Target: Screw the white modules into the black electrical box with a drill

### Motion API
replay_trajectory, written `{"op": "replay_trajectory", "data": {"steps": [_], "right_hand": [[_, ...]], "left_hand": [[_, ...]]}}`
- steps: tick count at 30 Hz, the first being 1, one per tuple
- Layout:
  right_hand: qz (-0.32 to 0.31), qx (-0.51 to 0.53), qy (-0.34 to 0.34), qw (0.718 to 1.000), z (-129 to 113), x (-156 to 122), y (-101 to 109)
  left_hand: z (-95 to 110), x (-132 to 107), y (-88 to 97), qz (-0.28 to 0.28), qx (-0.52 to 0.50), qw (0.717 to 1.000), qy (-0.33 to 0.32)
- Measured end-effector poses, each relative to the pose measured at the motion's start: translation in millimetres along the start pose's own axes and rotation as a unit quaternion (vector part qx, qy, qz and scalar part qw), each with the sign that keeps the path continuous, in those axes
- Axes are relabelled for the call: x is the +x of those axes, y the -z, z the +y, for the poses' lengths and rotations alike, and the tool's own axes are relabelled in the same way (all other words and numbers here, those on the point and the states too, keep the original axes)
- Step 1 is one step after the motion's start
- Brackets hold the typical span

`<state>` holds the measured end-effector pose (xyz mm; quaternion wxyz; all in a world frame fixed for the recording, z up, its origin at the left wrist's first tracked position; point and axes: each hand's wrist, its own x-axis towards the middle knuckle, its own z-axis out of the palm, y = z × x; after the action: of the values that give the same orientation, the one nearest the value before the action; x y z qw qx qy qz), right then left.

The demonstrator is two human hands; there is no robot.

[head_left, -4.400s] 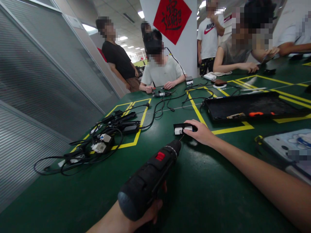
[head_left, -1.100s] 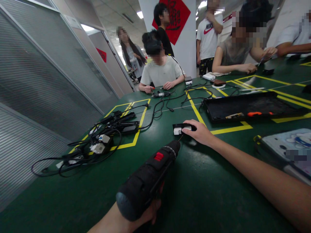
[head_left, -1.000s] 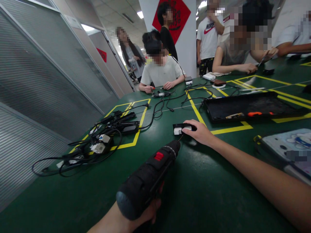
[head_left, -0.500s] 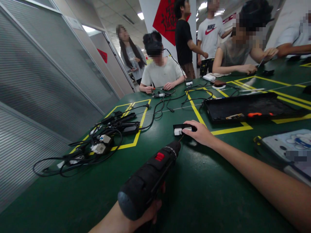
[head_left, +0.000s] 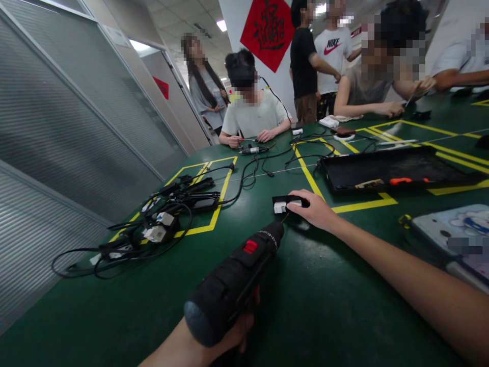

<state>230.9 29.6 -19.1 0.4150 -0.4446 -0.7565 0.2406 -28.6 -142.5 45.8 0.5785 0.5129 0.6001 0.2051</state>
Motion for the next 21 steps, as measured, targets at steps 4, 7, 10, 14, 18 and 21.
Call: {"op": "replay_trajectory", "data": {"steps": [4, 7, 10, 14, 18, 21], "right_hand": [[0.0, 0.001, -0.001, 1.0, 0, 0, 0], [0.001, 0.0, -0.001, 1.0, -1, 0, 1], [0.002, 0.001, -0.002, 1.0, -1, 0, 0], [0.006, 0.005, 0.001, 1.0, 0, 0, 0], [0.005, 0.008, 0.001, 1.0, 0, 0, -1], [0.004, 0.01, 0.001, 1.0, 0, 0, 0]], "left_hand": [[8, -4, 1.7, -0.01, 0.037, 0.999, -0.009], [12, -5, 2.3, -0.021, 0.053, 0.998, -0.03], [13, -7, 1.0, -0.023, 0.068, 0.997, -0.039], [17, -11, -2.6, 0.001, 0.074, 0.996, -0.049], [23, -15, -1.8, 0.019, 0.052, 0.998, -0.028], [23, -14, 1.7, 0.016, 0.027, 0.999, -0.009]]}}
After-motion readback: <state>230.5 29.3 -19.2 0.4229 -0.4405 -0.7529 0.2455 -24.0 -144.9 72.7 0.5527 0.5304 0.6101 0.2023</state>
